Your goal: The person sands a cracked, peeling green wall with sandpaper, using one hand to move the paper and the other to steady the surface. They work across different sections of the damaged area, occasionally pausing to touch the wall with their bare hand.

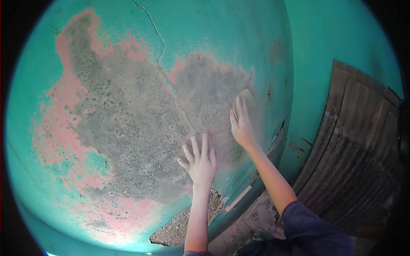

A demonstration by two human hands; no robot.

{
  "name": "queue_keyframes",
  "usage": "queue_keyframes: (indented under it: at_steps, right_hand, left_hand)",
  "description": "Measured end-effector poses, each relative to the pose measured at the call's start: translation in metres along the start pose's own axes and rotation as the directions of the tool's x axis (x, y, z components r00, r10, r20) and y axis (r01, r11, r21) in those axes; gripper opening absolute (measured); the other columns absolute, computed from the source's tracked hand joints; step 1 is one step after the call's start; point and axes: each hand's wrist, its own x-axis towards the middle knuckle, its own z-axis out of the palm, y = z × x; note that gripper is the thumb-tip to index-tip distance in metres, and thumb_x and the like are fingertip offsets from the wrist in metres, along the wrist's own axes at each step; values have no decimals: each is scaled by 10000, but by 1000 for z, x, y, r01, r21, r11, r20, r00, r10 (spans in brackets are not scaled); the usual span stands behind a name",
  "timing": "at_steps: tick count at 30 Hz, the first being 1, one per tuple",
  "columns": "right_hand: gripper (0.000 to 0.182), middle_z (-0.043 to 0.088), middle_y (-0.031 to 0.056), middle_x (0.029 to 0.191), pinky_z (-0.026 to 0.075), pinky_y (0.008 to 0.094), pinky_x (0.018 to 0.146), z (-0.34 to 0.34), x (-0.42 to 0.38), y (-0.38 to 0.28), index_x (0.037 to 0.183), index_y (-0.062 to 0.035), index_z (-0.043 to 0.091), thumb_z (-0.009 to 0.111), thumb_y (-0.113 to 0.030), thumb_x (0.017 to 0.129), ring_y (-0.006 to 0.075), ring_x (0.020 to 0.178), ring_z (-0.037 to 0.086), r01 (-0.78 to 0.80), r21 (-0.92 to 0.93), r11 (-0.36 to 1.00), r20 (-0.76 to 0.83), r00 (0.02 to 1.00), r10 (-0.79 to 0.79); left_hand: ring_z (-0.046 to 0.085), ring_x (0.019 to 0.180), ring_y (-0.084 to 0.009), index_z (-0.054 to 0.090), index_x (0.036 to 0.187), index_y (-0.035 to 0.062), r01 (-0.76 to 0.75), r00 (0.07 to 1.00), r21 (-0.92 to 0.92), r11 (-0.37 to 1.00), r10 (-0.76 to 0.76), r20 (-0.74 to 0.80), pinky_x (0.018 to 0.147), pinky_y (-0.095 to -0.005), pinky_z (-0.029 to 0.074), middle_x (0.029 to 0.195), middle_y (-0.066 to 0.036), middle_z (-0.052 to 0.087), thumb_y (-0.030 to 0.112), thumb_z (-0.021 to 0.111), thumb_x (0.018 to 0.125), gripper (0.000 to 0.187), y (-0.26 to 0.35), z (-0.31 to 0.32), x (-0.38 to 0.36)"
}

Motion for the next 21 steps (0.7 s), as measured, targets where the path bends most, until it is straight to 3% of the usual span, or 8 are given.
queue_keyframes:
  at_steps: [4,6,10,13,16,17,19,21]
  right_hand:
    - [672,217,375,1598,222,574,1212,26,-47,10,1577,53,218,504,-250,1049,537,1496,185,-77,64,995,-71,994,81]
    - [697,201,358,1613,201,605,1205,36,-91,3,1585,49,207,510,-268,1043,540,1495,188,-25,-15,1000,56,998,26]
    - [711,193,348,1622,207,623,1193,23,-83,12,1592,40,200,516,-267,1034,544,1494,196,-73,-114,991,173,981,92]
    - [709,194,350,1621,212,618,1193,8,-21,17,1597,27,206,517,-263,1029,544,1496,192,-153,-6,988,52,987,153]
    - [703,198,331,1631,213,618,1191,11,-14,18,1600,10,221,508,-280,1028,528,1506,188,-76,97,992,-20,997,78]
    - [694,198,327,1633,207,618,1193,14,-32,14,1601,5,225,502,-276,1029,527,1508,183,-54,76,996,36,998,52]
    - [680,197,325,1635,198,615,1196,23,-82,5,1603,0,229,489,-249,1027,527,1511,175,-84,50,995,161,984,75]
    - [675,192,331,1635,193,617,1197,38,-137,5,1608,-3,222,480,-205,1017,535,1511,164,-145,43,988,247,960,130]
  left_hand:
    - [100,1516,-546,280,1624,336,109,979,-53,993,-99,176,1107,-800,-9,1690,-174,182,551,496,1006,690,7,-6,4]
    - [68,1514,-559,275,1627,321,58,998,75,995,-58,-5,1097,-810,-8,1691,-196,156,559,477,1013,689,3,9,1]
    - [26,1505,-582,263,1631,306,53,997,136,989,-45,-62,1090,-814,-19,1690,-212,133,564,455,1023,688,3,20,-3]
    - [12,1494,-603,257,1634,294,65,996,185,981,-51,-77,1082,-822,-24,1687,-228,120,566,458,1021,700,6,23,-3]
    - [3,1486,-618,254,1635,287,77,997,185,980,-69,-46,1071,-831,-28,1686,-241,101,581,462,1013,719,8,19,0]
    - [3,1486,-618,254,1635,287,87,996,194,977,-79,-48,1071,-831,-28,1686,-241,101,581,462,1013,719,8,16,1]
    - [-21,1484,-623,251,1636,287,193,950,64,979,-203,239,1065,-836,-34,1683,-252,97,598,459,1007,732,17,-5,8]
    - [-22,1487,-620,248,1637,291,124,987,144,982,-137,85,1064,-834,-46,1682,-254,101,606,455,1005,736,7,18,0]
